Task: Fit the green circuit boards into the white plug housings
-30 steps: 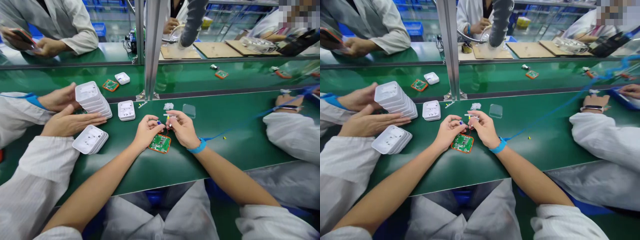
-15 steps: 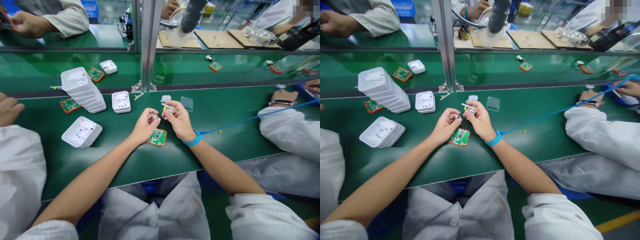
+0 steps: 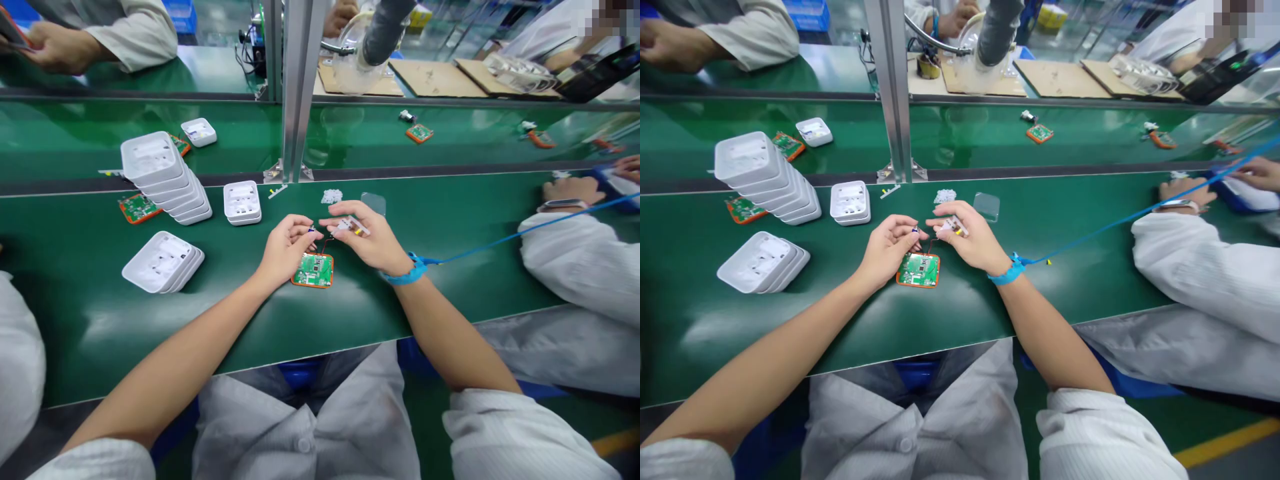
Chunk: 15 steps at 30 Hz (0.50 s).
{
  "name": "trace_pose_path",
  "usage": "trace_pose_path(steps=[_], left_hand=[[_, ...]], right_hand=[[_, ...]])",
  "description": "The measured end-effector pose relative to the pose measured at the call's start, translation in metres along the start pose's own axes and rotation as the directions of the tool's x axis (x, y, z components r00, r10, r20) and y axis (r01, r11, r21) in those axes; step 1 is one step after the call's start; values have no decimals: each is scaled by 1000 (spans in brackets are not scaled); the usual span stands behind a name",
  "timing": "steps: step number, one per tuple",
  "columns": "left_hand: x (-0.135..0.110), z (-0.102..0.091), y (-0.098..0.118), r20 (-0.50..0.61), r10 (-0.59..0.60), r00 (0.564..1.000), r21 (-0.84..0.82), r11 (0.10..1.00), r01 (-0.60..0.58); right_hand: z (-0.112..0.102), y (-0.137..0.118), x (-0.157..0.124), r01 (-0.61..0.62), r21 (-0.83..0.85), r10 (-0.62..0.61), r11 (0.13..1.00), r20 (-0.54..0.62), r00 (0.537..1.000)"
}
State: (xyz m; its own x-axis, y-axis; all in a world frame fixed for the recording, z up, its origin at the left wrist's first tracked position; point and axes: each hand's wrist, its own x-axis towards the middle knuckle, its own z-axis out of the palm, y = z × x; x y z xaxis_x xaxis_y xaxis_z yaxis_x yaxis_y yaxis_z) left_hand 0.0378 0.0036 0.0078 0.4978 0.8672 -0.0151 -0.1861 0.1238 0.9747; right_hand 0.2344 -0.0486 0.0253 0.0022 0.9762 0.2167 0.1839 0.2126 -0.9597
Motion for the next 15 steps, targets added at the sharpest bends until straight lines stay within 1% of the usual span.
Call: trace_pose_path(steps=[2,5,8,11,13,15], left_hand=[[-1,0,0,23,9,1000,-12,1000,-8],[-1,1,0,77,24,997,-27,999,-22],[-1,2,0,113,0,994,-71,997,8],[-1,1,0,146,-24,989,-121,992,42],[-1,1,-1,145,2,989,-126,992,16],[0,0,-3,134,50,990,-115,993,-35]], right_hand=[[3,-3,-1,-31,126,31,992,-4,999],[9,-5,-1,-57,307,75,950,-47,996],[15,-3,1,-88,398,122,913,-60,991],[18,2,4,-74,416,129,906,-106,986],[19,6,5,-31,377,98,926,-160,982],[19,9,5,10,314,51,949,-186,981]])
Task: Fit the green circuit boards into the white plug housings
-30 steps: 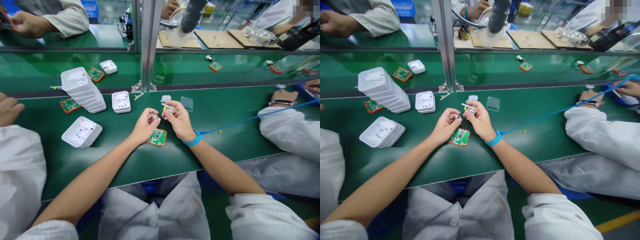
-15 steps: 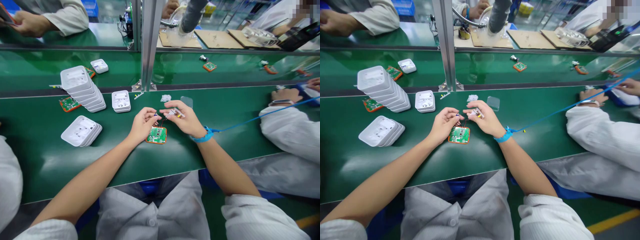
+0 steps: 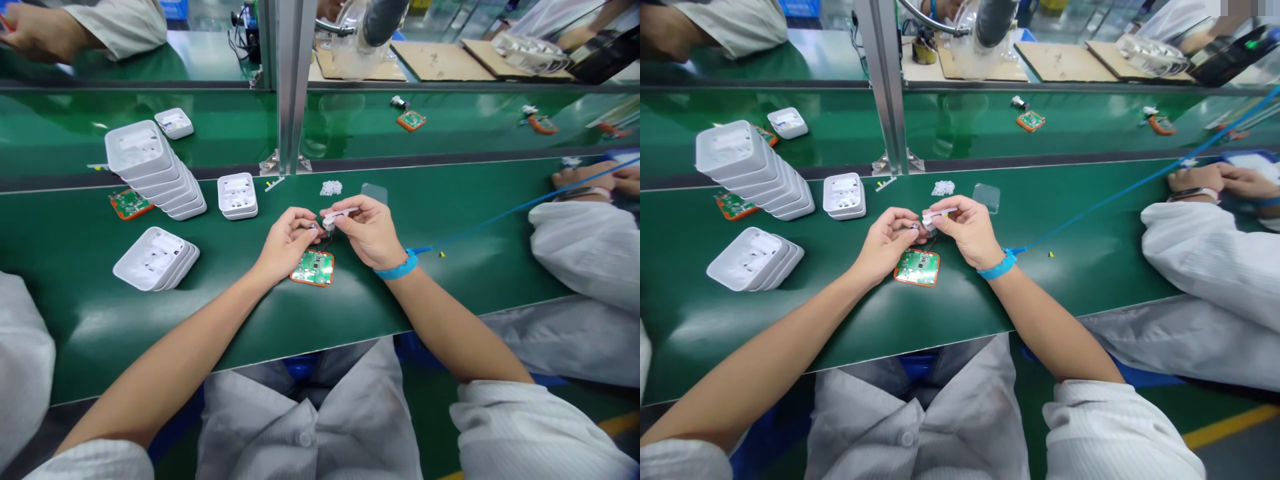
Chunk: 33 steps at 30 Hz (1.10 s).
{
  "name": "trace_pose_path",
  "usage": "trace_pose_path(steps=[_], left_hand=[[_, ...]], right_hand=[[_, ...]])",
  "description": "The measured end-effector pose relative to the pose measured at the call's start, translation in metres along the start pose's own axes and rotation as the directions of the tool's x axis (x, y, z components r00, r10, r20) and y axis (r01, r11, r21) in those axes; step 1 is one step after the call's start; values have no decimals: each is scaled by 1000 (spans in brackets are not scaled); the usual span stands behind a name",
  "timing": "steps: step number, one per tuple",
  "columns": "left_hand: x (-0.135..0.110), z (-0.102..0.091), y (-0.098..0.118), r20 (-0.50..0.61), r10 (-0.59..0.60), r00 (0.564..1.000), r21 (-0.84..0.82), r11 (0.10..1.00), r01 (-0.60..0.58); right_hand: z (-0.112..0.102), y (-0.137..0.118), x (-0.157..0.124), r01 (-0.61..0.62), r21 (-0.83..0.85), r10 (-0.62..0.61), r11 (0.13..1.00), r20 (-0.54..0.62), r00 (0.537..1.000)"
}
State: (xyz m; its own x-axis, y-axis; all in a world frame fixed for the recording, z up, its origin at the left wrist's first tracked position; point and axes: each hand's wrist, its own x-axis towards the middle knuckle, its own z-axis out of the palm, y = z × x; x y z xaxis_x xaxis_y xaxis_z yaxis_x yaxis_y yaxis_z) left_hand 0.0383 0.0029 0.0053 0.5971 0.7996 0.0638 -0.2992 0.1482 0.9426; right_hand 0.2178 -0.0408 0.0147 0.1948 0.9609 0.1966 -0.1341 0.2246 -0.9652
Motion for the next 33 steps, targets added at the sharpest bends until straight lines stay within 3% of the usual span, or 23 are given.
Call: trace_pose_path(steps=[4,9,13,16,18,21,23,26,30,33], left_hand=[[0,-1,-4,34,61,998,49,997,-63],[-1,0,-3,86,58,995,106,992,-67],[-2,1,0,78,1,997,63,998,-6],[-3,2,1,45,-30,999,43,999,28],[-3,1,1,45,-44,998,20,999,43],[-3,-2,2,87,-78,993,4,997,78],[-3,-5,5,156,-122,980,4,992,123],[-3,-11,12,307,-215,927,52,977,209],[-3,-13,18,416,-282,864,147,959,242],[-4,-9,18,375,-262,889,174,962,210]], right_hand=[[2,0,-3,156,-174,-152,972,35,988],[10,-5,-12,421,-441,-415,792,118,902],[14,-4,-14,501,-496,-482,709,178,858],[15,-3,-14,487,-480,-464,730,176,868],[13,-9,-13,508,-434,-445,744,245,862],[2,-28,-10,569,-335,-382,751,483,788],[-9,-42,-7,542,-281,-281,792,619,733],[-23,-56,-2,464,-274,-154,842,702,695],[-24,-54,-1,445,-339,-108,829,683,722],[-19,-47,-5,405,-389,-115,827,589,800]])
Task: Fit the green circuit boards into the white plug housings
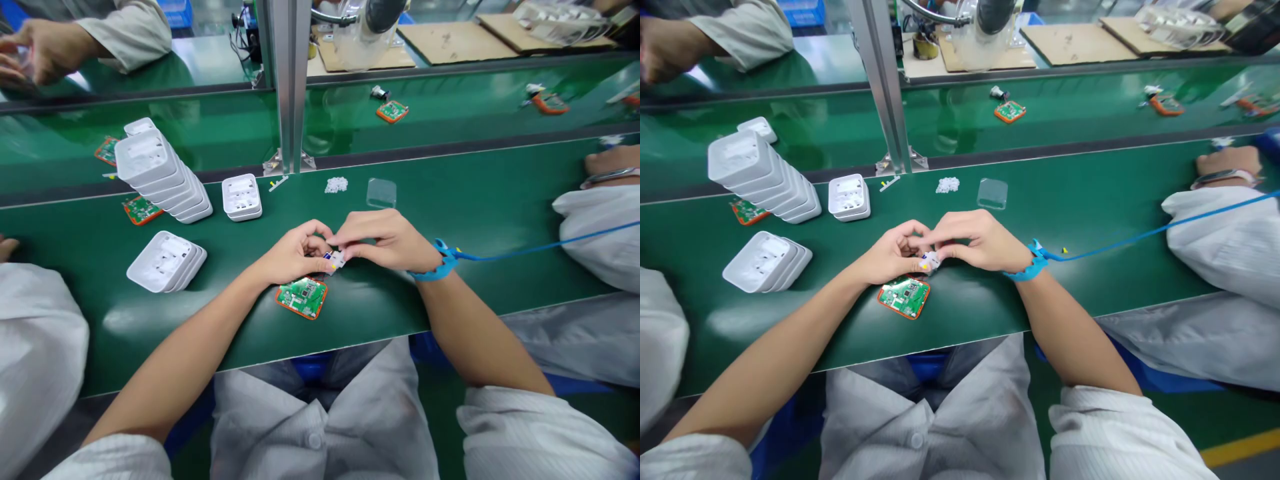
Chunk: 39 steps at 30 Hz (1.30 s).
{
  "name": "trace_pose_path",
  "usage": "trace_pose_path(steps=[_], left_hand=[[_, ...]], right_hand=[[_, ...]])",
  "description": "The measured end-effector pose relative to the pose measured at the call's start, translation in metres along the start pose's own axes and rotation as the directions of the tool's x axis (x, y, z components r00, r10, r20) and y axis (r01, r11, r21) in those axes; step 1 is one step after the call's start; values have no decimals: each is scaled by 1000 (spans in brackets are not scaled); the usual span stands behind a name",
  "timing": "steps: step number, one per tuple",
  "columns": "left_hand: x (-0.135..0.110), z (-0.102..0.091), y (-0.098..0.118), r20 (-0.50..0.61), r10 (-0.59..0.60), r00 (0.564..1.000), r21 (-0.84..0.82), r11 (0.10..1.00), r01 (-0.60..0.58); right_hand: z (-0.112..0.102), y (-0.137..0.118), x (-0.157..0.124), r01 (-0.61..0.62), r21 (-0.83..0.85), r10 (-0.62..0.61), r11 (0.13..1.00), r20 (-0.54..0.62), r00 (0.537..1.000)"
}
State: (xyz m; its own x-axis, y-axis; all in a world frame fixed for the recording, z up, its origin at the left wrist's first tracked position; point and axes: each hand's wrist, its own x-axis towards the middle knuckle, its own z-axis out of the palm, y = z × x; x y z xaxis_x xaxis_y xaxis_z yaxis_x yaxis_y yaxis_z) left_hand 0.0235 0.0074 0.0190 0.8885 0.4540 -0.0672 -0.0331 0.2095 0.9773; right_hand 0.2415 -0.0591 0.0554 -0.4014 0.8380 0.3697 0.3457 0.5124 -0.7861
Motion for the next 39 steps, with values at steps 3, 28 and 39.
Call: trace_pose_path(steps=[3,28,39], left_hand=[[0,8,-4,-138,49,989,92,995,-37],[3,13,-16,-441,219,870,217,967,-134],[4,12,-11,-437,138,889,120,988,-94]], right_hand=[[9,0,-2,-145,37,148,989,-93,985],[39,20,-1,-137,-160,71,978,-365,928],[46,20,-1,-144,-182,59,973,-406,912]])
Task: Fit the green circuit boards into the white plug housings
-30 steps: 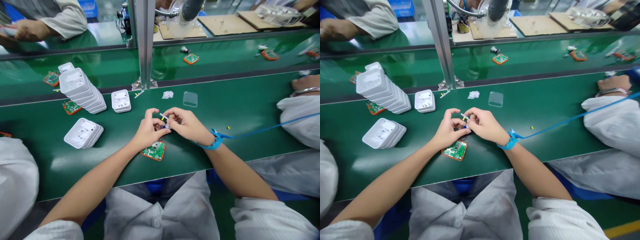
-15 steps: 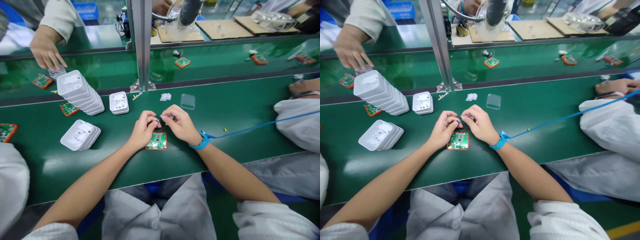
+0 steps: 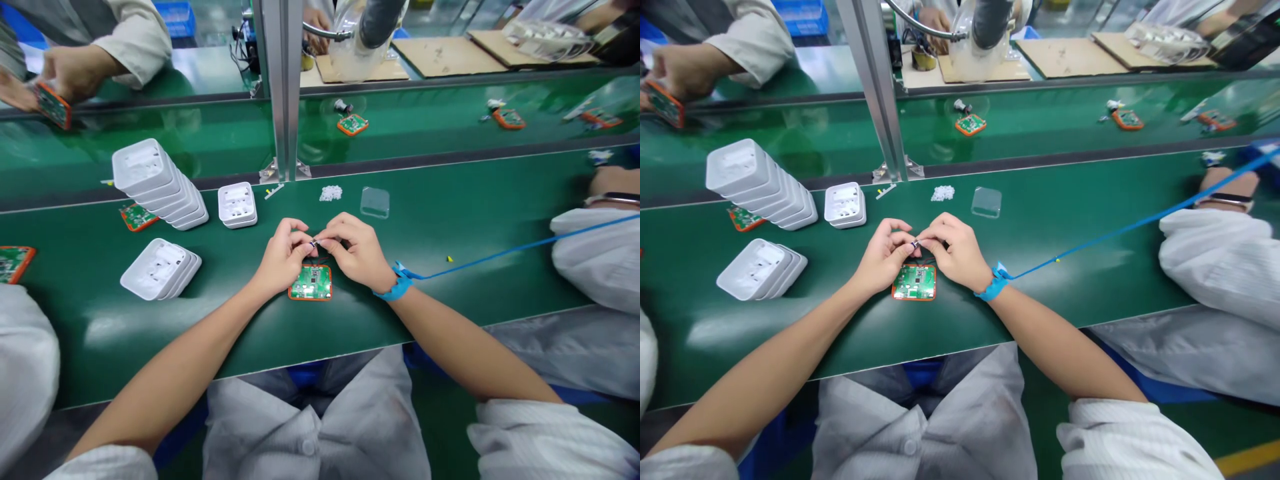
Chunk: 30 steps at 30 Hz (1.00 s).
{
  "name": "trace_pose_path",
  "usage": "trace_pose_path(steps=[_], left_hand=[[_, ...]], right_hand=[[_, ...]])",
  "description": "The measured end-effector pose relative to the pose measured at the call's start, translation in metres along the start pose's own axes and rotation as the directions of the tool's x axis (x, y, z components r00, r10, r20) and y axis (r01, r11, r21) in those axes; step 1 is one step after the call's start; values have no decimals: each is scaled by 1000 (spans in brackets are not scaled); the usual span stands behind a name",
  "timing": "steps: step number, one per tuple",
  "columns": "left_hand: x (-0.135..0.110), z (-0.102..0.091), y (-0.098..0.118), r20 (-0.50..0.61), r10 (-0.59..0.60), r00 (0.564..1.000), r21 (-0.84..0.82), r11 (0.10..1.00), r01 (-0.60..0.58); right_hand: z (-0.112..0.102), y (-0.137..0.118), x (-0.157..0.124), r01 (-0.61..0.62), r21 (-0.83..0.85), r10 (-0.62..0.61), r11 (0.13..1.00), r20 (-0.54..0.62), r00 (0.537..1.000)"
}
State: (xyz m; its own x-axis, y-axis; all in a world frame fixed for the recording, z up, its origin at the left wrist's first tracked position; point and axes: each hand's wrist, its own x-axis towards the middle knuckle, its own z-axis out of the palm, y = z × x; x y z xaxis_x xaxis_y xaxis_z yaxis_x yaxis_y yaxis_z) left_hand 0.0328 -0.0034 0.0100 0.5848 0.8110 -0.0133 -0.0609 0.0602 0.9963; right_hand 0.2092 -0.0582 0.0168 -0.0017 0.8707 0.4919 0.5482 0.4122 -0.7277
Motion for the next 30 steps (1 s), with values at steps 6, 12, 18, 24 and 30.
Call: trace_pose_path(steps=[6,12,18,24,30], left_hand=[[1,-2,2,39,-19,999,-63,998,22],[2,-4,3,82,-41,996,-33,998,44],[2,-3,-2,43,-52,998,-67,996,55],[5,-18,6,85,206,975,273,936,-222],[16,-67,22,-253,671,697,916,397,-49]], right_hand=[[0,-2,0,11,-29,-11,1000,-6,1000],[0,0,0,62,4,-62,998,33,997],[7,-1,-1,98,-6,-98,995,70,993],[-1,-2,8,94,-47,-90,994,79,993],[-24,3,15,22,-171,58,985,450,891]])
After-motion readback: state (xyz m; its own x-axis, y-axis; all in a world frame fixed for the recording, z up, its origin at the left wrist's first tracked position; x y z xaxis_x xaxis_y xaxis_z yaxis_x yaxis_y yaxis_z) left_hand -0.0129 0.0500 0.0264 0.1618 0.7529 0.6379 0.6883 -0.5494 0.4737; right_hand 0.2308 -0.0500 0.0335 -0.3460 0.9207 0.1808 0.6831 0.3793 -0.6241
